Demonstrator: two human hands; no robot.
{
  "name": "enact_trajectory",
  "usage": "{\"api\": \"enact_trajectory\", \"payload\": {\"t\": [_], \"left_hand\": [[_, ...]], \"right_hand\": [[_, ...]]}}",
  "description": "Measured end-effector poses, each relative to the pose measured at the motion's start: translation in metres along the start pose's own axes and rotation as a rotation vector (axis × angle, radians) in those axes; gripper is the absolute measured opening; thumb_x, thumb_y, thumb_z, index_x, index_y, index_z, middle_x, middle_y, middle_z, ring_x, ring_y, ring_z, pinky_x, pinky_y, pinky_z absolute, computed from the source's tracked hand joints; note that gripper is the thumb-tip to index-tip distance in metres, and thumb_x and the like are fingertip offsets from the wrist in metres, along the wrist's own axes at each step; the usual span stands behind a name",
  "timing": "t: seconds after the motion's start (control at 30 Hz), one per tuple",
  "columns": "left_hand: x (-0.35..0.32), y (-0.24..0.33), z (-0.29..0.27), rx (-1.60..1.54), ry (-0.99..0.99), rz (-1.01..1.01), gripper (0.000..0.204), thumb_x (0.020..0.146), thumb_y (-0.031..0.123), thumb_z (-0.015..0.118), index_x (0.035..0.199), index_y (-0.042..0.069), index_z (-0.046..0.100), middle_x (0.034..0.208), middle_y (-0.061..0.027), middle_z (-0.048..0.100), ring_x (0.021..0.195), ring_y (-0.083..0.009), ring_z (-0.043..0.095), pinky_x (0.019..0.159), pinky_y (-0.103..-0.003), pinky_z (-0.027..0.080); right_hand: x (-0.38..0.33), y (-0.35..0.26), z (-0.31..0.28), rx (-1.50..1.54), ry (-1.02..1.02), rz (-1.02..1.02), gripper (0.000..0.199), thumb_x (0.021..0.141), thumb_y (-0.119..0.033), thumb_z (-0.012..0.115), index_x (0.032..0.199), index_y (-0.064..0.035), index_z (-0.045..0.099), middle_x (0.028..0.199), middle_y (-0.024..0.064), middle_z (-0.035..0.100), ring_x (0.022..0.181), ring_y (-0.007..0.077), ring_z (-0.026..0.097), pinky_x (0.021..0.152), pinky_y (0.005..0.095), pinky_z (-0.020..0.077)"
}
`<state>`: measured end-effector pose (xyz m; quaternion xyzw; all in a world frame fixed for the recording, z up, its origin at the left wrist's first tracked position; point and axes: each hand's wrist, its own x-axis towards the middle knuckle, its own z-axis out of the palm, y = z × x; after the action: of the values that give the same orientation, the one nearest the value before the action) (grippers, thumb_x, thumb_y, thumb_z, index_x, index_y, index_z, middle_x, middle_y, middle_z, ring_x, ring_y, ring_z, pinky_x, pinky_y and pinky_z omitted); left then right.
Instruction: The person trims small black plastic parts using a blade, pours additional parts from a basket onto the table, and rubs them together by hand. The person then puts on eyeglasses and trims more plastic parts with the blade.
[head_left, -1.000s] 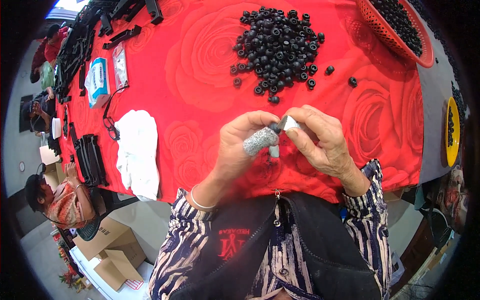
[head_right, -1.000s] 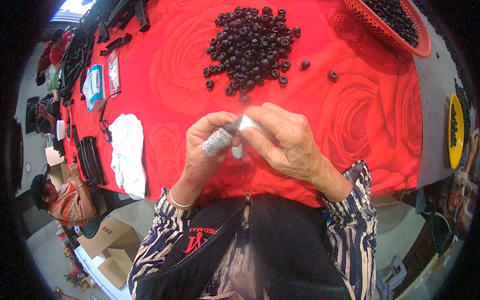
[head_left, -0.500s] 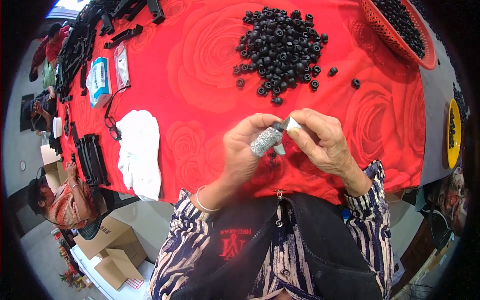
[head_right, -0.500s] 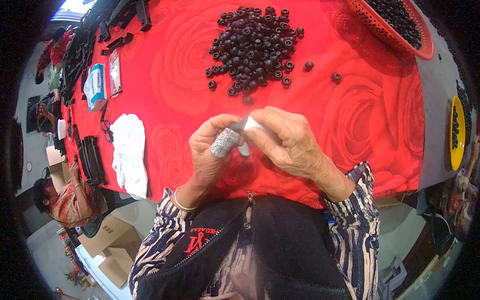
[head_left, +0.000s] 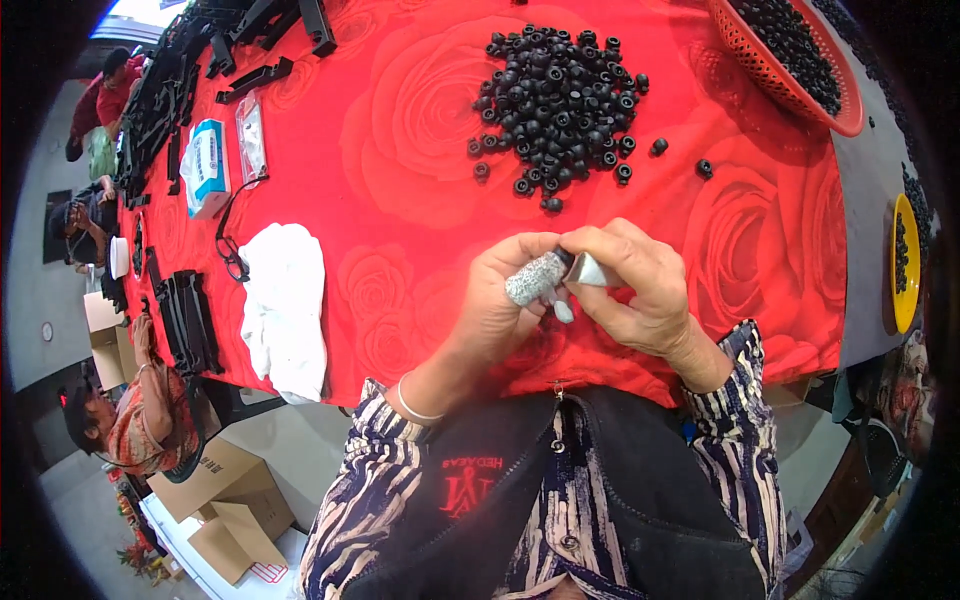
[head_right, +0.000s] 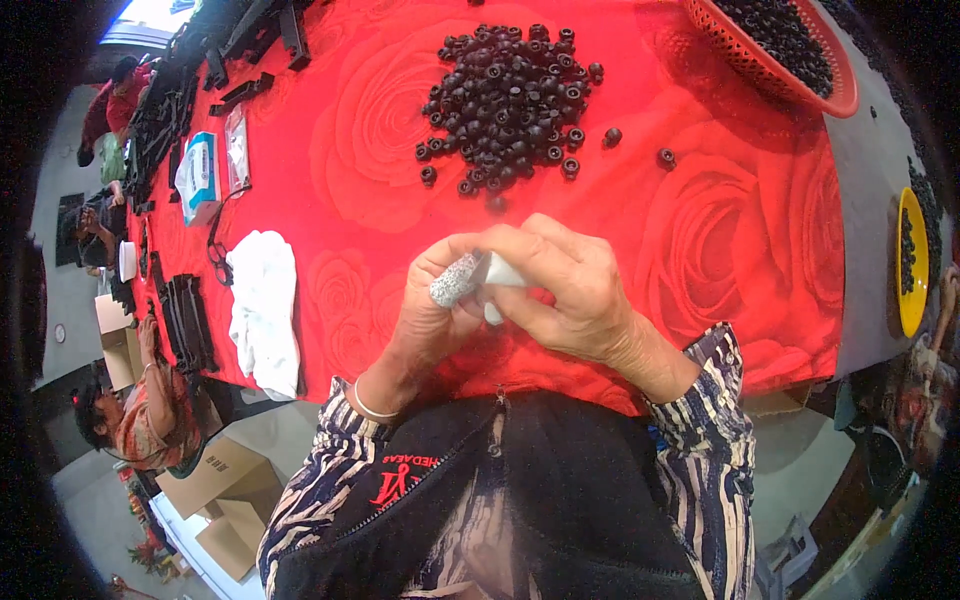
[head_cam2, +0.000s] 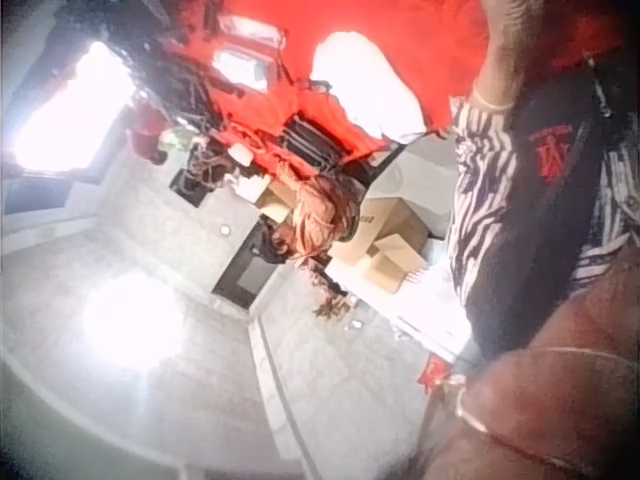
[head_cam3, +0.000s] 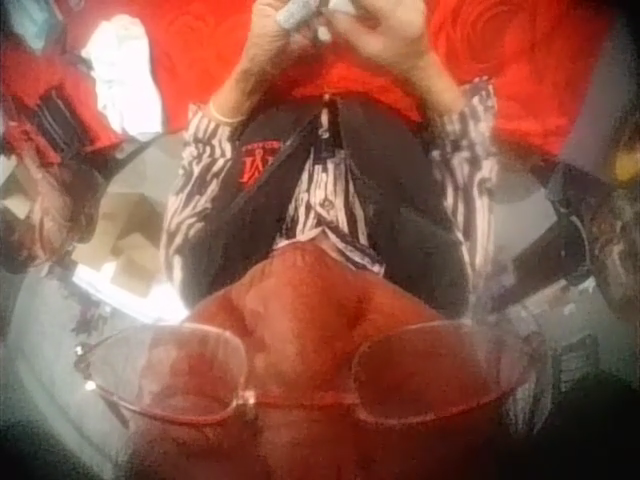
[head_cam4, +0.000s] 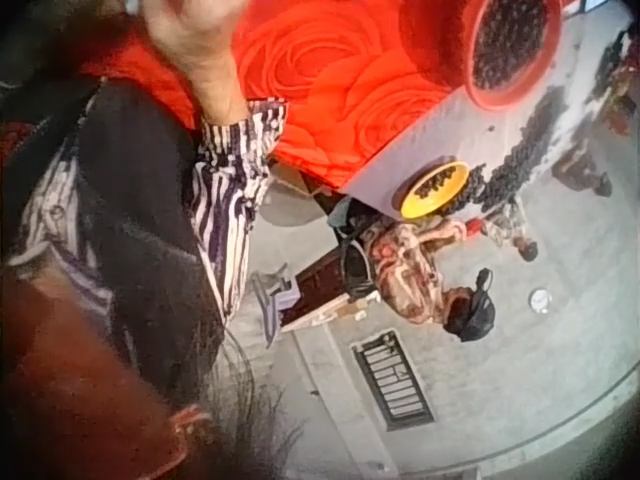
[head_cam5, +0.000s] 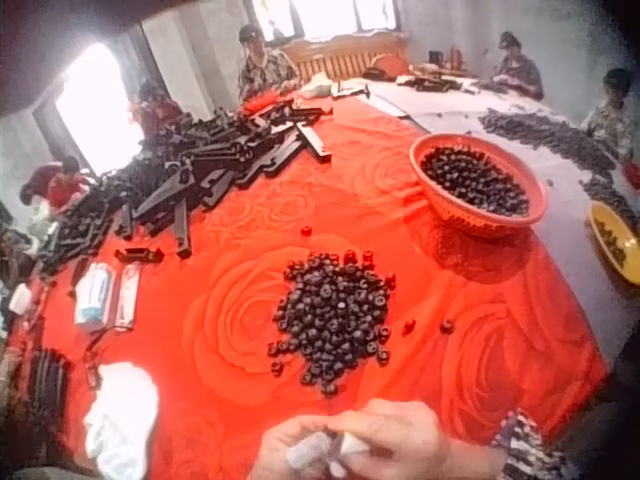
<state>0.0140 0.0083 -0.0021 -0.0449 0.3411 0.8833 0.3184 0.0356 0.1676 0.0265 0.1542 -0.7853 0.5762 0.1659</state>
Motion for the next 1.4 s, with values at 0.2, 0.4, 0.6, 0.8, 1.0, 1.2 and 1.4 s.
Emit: {"api": "enact_trajectory", "payload": {"t": [0.2,0.4,0.6,0.8,1.0,1.2,1.4], "left_hand": [[0.003,-0.005,-0.002,-0.126,0.001,-0.083,0.021,0.084,0.008,0.058,0.103,-0.001,0.056,0.092,-0.0092,0.062,0.075,-0.0145,0.061,0.058,-0.026,0.052],[-0.001,-0.002,0.007,-0.114,0.074,-0.041,0.02,0.085,0.007,0.056,0.103,-0.001,0.056,0.09,-0.0099,0.062,0.073,-0.0147,0.061,0.057,-0.026,0.052],[0.004,0.022,0.003,0.332,0.063,0.267,0.018,0.083,0.005,0.058,0.101,-0.001,0.057,0.086,-0.0083,0.062,0.072,-0.0143,0.06,0.06,-0.025,0.05],[0.01,0.066,-0.03,1.661,0.482,0.6,0.016,0.075,0.009,0.066,0.089,0.003,0.062,0.081,-0.0075,0.062,0.073,-0.0169,0.059,0.061,-0.03,0.046],[0.006,0.076,-0.04,1.536,0.505,0.474,0.018,0.072,0.009,0.068,0.088,0.003,0.064,0.081,-0.0077,0.064,0.073,-0.0152,0.059,0.064,-0.027,0.045],[0.002,0.054,-0.005,0.797,0.158,0.261,0.015,0.077,0.002,0.065,0.092,-0.001,0.062,0.082,-0.0052,0.064,0.073,-0.0091,0.058,0.066,-0.02,0.047],[0.002,0.027,0.003,0.216,-0.07,-0.07,0.015,0.084,0.007,0.057,0.097,-0.001,0.057,0.086,-0.0072,0.062,0.07,-0.0116,0.059,0.058,-0.022,0.047]], "right_hand": [[-0.003,0.004,0.0,-0.153,-0.015,-0.133,0.041,0.059,0.0,0.067,0.099,-0.001,0.059,0.07,0.01,0.053,0.056,0.024,0.054,0.05,0.033,0.0439],[-0.007,0.005,0.006,-0.207,0.038,-0.23,0.042,0.057,0.001,0.067,0.098,0.0011,0.057,0.07,0.0113,0.053,0.057,0.0265,0.054,0.05,0.0346,0.0443],[-0.005,0.004,-0.001,-0.153,0.028,-0.127,0.036,0.065,0.007,0.064,0.099,0.0021,0.055,0.069,0.0088,0.052,0.055,0.0164,0.054,0.047,0.0254,0.0416],[0.001,0.016,-0.005,-0.269,0.087,-0.04,0.03,0.067,0.003,0.062,0.095,-0.0023,0.054,0.072,0.0105,0.052,0.06,0.0239,0.055,0.052,0.032,0.044],[0.001,0.022,-0.001,-0.312,0.095,-0.025,0.027,0.069,0.006,0.06,0.095,-0.0021,0.055,0.071,0.0081,0.05,0.057,0.0174,0.052,0.049,0.0272,0.0407],[-0.002,0.009,-0.002,-0.17,0.034,-0.002,0.034,0.067,0.006,0.062,0.1,-0.0011,0.056,0.072,0.007,0.051,0.058,0.0165,0.053,0.049,0.0263,0.0416],[-0.003,0.005,0.003,-0.122,-0.028,-0.194,0.041,0.063,0.007,0.061,0.103,0.0031,0.058,0.082,0.012,0.057,0.066,0.0208,0.058,0.056,0.0284,0.048]]}}
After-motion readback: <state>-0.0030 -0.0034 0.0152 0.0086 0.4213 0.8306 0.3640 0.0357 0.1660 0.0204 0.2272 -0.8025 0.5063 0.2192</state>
